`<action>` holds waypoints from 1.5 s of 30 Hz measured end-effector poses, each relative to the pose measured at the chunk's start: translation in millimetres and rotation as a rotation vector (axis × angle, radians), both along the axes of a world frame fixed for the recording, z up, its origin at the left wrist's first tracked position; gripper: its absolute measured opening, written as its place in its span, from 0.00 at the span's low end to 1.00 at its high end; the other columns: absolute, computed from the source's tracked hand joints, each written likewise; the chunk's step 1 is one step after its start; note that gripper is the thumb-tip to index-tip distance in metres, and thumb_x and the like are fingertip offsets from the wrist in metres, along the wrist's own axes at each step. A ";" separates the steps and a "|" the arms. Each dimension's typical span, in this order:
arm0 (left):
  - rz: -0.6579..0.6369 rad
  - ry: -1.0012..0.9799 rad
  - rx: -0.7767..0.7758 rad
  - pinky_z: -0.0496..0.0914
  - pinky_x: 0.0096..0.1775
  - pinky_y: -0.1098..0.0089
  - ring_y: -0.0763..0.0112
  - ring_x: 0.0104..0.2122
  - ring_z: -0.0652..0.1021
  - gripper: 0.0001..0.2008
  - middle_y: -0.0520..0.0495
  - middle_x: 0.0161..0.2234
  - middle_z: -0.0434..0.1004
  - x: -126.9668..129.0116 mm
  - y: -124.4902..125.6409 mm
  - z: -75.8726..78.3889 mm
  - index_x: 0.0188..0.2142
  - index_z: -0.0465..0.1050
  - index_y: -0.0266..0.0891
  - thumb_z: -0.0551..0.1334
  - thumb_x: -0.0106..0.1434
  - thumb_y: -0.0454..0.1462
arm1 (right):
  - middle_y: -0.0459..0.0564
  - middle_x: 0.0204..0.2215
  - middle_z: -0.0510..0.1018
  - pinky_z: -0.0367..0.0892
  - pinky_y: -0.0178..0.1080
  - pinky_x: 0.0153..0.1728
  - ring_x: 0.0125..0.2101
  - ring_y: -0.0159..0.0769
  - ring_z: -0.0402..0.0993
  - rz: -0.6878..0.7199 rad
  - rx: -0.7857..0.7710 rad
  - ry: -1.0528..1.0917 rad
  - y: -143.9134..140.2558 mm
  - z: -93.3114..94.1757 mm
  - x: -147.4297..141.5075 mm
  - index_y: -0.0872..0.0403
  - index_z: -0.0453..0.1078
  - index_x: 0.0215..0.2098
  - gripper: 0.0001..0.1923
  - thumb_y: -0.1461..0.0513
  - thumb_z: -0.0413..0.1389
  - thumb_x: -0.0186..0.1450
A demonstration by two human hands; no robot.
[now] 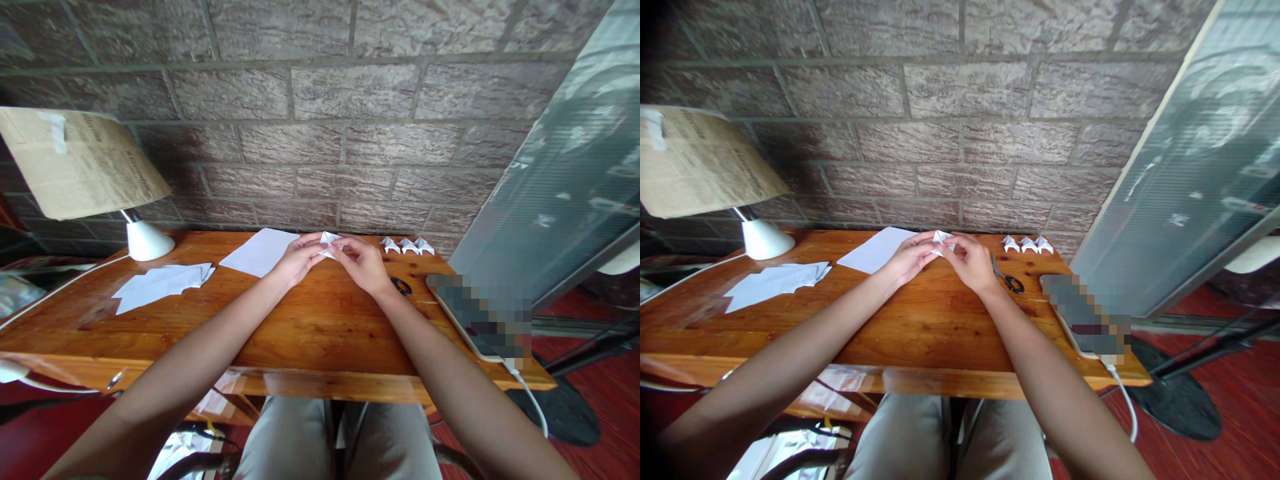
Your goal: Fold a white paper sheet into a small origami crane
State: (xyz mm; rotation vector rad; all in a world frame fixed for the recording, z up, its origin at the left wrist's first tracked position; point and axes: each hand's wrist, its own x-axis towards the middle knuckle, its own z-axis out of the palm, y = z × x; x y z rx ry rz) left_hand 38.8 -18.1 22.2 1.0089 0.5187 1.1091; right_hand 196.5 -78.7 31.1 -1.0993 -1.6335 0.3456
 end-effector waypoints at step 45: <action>-0.048 0.083 0.284 0.70 0.46 0.65 0.68 0.37 0.79 0.26 0.47 0.37 0.83 -6.0 -3.4 9.6 0.49 0.75 0.40 0.72 0.49 0.33 | 0.46 0.30 0.80 0.68 0.37 0.36 0.30 0.33 0.74 0.161 -0.172 0.372 11.6 -5.5 2.4 0.53 0.73 0.36 0.19 0.50 0.67 0.53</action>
